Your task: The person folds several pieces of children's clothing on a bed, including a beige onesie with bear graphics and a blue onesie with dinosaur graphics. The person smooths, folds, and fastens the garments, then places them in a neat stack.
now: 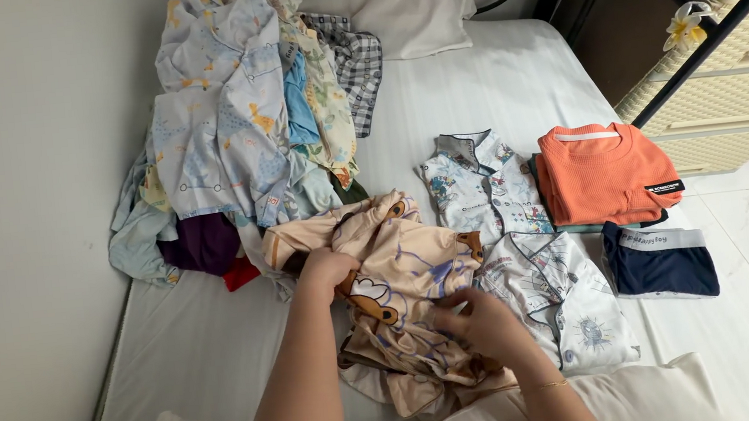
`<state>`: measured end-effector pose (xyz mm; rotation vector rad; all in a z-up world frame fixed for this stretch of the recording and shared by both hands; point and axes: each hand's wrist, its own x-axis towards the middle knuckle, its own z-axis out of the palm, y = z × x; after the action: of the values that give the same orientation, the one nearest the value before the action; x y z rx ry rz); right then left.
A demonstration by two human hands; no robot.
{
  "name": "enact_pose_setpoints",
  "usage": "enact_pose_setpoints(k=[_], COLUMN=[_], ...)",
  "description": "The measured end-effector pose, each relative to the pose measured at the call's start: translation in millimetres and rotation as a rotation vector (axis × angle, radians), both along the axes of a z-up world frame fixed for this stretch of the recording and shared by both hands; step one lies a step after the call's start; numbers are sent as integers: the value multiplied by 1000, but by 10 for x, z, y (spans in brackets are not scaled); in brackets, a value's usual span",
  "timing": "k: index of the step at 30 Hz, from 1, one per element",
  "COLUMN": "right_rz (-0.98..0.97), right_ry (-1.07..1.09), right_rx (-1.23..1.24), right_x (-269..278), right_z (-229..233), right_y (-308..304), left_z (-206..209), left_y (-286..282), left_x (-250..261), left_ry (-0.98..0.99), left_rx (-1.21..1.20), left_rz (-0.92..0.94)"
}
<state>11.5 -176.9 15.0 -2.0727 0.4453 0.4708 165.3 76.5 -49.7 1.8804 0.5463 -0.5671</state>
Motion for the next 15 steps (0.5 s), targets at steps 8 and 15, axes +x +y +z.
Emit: enact_pose_setpoints(k=[8, 15], right_rz=[-662, -588], right_ry=[-296, 375], right_rx=[379, 898], right_x=[629, 783], right_z=[-389, -361], right_y=[-265, -299], left_z=[285, 604], left_y=[-334, -534], left_x=[29, -13], left_ry=[170, 75], left_rx=[-856, -1090], left_rz=[535, 256])
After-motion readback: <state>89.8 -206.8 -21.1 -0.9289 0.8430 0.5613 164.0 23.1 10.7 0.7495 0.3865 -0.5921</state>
